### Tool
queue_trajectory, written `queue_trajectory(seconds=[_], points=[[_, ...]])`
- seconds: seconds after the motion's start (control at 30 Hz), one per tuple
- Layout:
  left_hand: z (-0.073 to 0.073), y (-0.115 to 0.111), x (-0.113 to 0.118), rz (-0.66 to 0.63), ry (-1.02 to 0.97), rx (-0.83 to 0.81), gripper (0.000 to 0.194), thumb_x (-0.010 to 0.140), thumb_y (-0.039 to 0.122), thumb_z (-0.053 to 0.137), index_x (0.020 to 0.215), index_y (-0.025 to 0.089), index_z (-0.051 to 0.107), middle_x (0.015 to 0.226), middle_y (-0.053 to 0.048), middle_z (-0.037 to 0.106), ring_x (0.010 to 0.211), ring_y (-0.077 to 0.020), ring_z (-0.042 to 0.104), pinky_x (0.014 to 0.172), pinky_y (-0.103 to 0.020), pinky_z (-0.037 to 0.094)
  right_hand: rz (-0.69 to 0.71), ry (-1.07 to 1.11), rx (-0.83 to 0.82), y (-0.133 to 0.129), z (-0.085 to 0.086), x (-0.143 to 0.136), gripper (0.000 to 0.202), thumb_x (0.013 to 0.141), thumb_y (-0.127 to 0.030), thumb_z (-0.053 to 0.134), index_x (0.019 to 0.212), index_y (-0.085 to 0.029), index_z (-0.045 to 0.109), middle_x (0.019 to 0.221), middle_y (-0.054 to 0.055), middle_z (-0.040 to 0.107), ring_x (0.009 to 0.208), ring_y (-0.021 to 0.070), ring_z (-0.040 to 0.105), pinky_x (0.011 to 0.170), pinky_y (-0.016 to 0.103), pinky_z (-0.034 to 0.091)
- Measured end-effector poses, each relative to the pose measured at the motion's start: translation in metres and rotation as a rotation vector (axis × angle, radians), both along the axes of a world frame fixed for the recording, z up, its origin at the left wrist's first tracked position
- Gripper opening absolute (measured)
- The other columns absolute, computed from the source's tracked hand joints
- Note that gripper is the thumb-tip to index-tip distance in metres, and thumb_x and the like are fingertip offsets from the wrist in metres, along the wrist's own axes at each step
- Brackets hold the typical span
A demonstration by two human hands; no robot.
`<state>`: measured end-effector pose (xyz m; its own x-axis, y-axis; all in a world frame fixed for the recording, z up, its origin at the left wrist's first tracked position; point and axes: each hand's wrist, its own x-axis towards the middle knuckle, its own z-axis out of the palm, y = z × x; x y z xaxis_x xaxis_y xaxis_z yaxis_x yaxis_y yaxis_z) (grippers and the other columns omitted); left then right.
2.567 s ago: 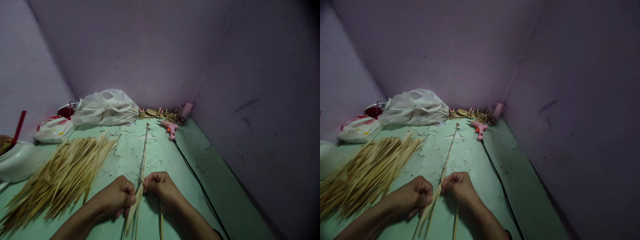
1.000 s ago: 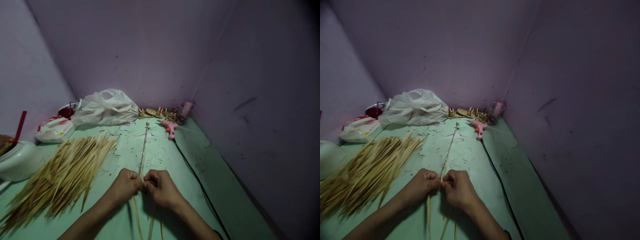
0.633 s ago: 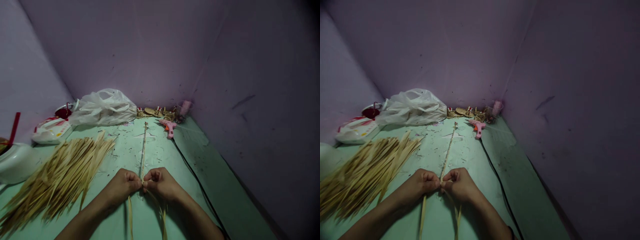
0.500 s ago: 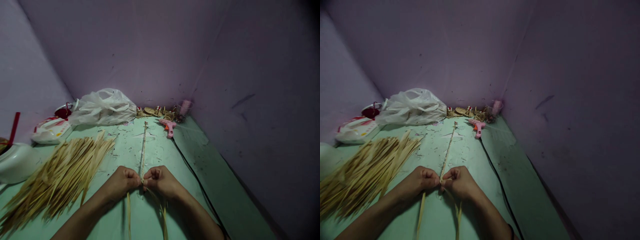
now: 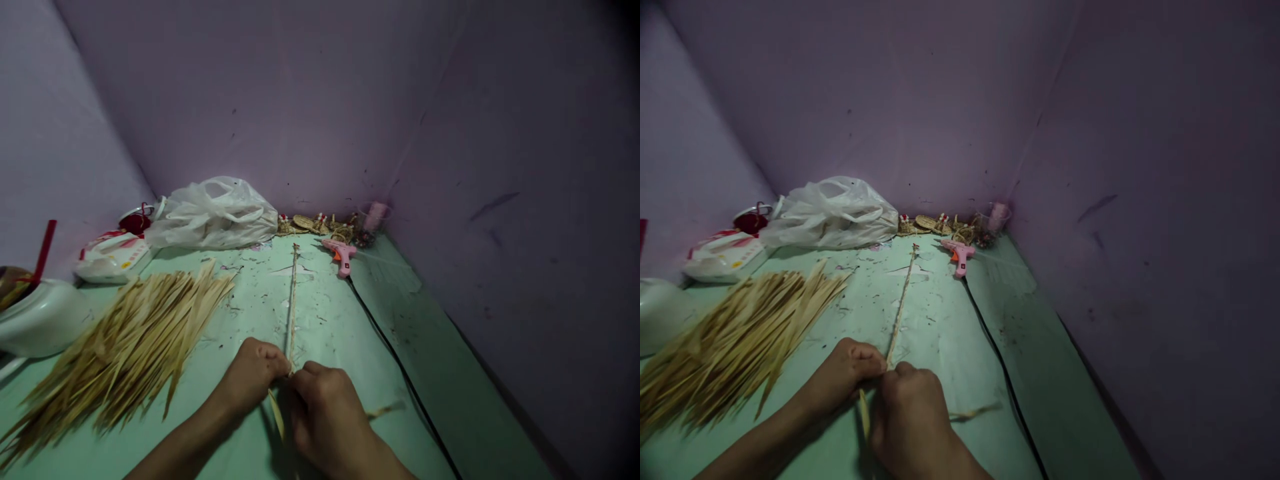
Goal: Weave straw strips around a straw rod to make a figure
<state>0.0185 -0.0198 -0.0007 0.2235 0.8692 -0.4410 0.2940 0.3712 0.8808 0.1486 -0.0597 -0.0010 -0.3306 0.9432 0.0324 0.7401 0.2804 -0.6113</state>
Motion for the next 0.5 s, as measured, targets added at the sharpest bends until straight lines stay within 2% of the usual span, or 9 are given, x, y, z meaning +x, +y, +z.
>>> queue_trajectory(seconds=[0.07,0.17,0.23,0.3,0.37,0.43,0.5], points=[[0.001,-0.001,-0.003,-0.002,-0.011,0.009,0.012,0.052,0.019,0.047,0.046,0.012,0.054,0.042,0.003,0.043,0.045,-0.0066,0.034,0.044,-0.019,0.025,0.054,0.010,0.014,-0.002,-0.002,0.000,0.017,0.057,-0.009,0.047,0.065,-0.013,0.062,0.062,0.007,0.058,0.051,0.0115,0.045,0.047,0.024,0.024],[-0.001,-0.001,-0.008,-0.001,-0.006,0.006,0.010,0.052,0.017,0.049,0.049,0.010,0.057,0.045,0.002,0.048,0.047,-0.0067,0.036,0.046,-0.019,0.027,0.092,0.127,-0.066,0.005,0.000,0.007,0.014,0.063,-0.015,0.048,0.062,-0.014,0.062,0.057,0.004,0.057,0.049,0.0102,0.044,0.047,0.023,0.025],[-0.004,0.000,-0.012,0.002,-0.030,-0.009,0.011,0.054,0.020,0.052,0.050,0.010,0.056,0.044,0.003,0.045,0.045,-0.0059,0.034,0.045,-0.019,0.025,-0.016,0.292,-0.158,0.014,0.002,0.014,0.018,0.070,-0.024,0.047,0.061,-0.015,0.061,0.054,0.003,0.057,0.049,0.0099,0.045,0.048,0.023,0.028],[-0.006,0.000,-0.015,-0.005,-0.072,-0.025,0.014,0.057,0.024,0.053,0.053,0.011,0.056,0.044,0.003,0.044,0.043,-0.0057,0.033,0.044,-0.019,0.024,-0.197,0.511,-0.263,0.025,0.003,0.016,0.022,0.071,-0.032,0.048,0.064,-0.014,0.060,0.057,0.003,0.058,0.054,0.0109,0.048,0.051,0.023,0.032],[-0.006,0.000,-0.016,-0.019,-0.125,-0.046,0.016,0.057,0.025,0.053,0.055,0.010,0.057,0.045,0.002,0.046,0.044,-0.0065,0.035,0.045,-0.020,0.026,-0.274,0.725,-0.451,0.033,0.000,0.012,0.023,0.065,-0.035,0.054,0.067,-0.013,0.058,0.059,0.004,0.058,0.054,0.0112,0.049,0.052,0.023,0.034],[-0.003,-0.001,-0.017,-0.057,-0.178,-0.068,0.017,0.058,0.025,0.051,0.056,0.010,0.058,0.047,0.000,0.050,0.045,-0.0082,0.040,0.048,-0.021,0.029,-0.221,0.876,-0.719,0.037,-0.006,0.004,0.026,0.059,-0.037,0.057,0.066,-0.013,0.055,0.053,0.002,0.054,0.047,0.0099,0.046,0.048,0.023,0.033],[0.000,-0.001,-0.016,-0.099,-0.177,-0.061,0.018,0.058,0.025,0.050,0.056,0.009,0.058,0.048,-0.001,0.051,0.046,-0.0087,0.040,0.048,-0.022,0.030,-0.171,0.932,-0.879,0.036,-0.013,-0.005,0.024,0.057,-0.037,0.057,0.061,-0.013,0.051,0.045,-0.001,0.049,0.038,0.0069,0.039,0.042,0.021,0.028]])
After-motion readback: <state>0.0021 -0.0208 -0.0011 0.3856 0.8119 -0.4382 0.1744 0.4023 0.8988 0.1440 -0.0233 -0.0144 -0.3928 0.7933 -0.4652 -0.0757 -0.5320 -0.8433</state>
